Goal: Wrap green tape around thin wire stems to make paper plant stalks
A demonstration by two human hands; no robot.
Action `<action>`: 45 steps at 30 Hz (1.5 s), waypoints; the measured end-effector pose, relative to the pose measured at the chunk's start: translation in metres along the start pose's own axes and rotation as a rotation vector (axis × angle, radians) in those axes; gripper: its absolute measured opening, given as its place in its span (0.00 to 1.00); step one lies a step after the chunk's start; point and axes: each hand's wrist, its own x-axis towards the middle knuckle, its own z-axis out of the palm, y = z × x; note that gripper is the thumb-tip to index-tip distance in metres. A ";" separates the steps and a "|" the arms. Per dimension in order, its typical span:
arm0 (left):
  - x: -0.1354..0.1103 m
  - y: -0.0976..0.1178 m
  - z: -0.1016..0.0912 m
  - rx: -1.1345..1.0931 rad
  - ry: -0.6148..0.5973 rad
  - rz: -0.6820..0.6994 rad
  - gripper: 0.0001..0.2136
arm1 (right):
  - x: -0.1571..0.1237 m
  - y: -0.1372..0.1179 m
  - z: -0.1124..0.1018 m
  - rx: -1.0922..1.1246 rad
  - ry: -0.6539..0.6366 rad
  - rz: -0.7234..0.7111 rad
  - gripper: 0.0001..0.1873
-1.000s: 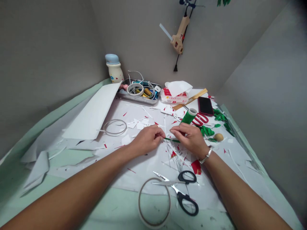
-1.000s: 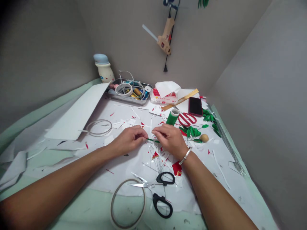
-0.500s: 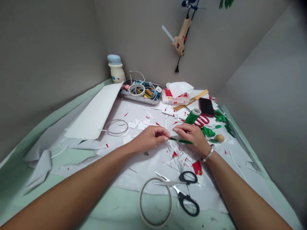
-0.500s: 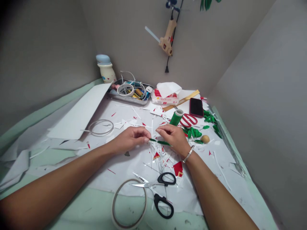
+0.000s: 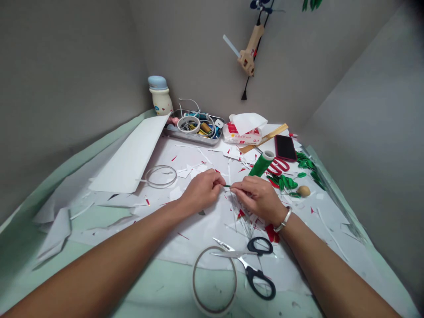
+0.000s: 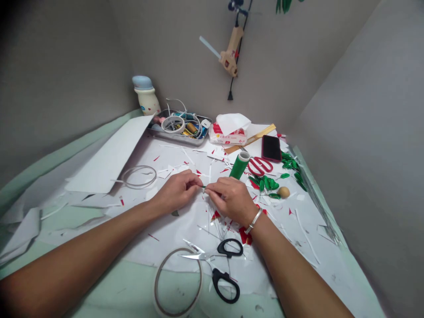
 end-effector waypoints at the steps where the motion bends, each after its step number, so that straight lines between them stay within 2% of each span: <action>1: -0.001 0.001 0.000 0.009 -0.045 0.049 0.07 | 0.000 0.001 -0.002 0.023 0.032 0.029 0.10; 4: -0.003 0.007 -0.002 -0.040 -0.157 0.149 0.08 | 0.002 0.008 -0.006 0.161 0.118 0.139 0.09; 6: -0.002 0.010 -0.004 -0.140 -0.188 0.151 0.07 | 0.003 0.013 -0.007 0.254 0.161 0.220 0.09; 9: -0.001 0.013 -0.006 -0.389 -0.196 0.039 0.06 | 0.003 0.019 -0.006 0.321 0.163 0.284 0.09; 13: 0.001 0.011 -0.007 -0.643 -0.115 -0.141 0.08 | 0.001 0.016 0.001 0.262 0.080 0.214 0.09; 16: 0.002 0.008 -0.005 -0.578 0.010 -0.209 0.08 | 0.000 0.009 0.007 0.172 -0.031 0.119 0.09; 20: 0.002 0.004 -0.003 -0.210 0.120 -0.173 0.07 | -0.001 0.000 0.008 0.049 -0.129 -0.011 0.09; 23: 0.000 0.003 -0.002 0.006 0.096 -0.090 0.08 | -0.001 -0.001 0.004 -0.007 -0.102 -0.050 0.09; 26: -0.002 0.004 -0.002 0.091 0.004 0.028 0.09 | 0.000 0.001 -0.002 0.002 -0.014 0.000 0.10; 30: -0.004 0.010 -0.003 0.019 -0.153 0.164 0.09 | 0.002 0.009 -0.008 0.180 0.093 0.144 0.10; 32: -0.003 0.013 -0.005 -0.103 -0.190 0.164 0.09 | 0.003 0.014 -0.008 0.269 0.122 0.221 0.09; 34: -0.002 0.015 -0.007 -0.267 -0.196 0.106 0.07 | 0.003 0.018 -0.007 0.335 0.112 0.278 0.09; 37: 0.000 0.015 -0.008 -0.499 -0.169 -0.037 0.06 | 0.002 0.021 -0.002 0.368 0.056 0.288 0.09; 40: 0.001 0.011 -0.007 -0.586 -0.086 -0.146 0.08 | 0.001 0.015 0.003 0.310 0.005 0.228 0.09; 42: 0.002 0.008 -0.005 -0.529 -0.008 -0.182 0.08 | 0.001 0.009 0.006 0.249 -0.062 0.153 0.09; 45: 0.002 0.004 -0.003 -0.295 0.090 -0.174 0.07 | 0.000 0.001 0.007 0.141 -0.126 0.044 0.09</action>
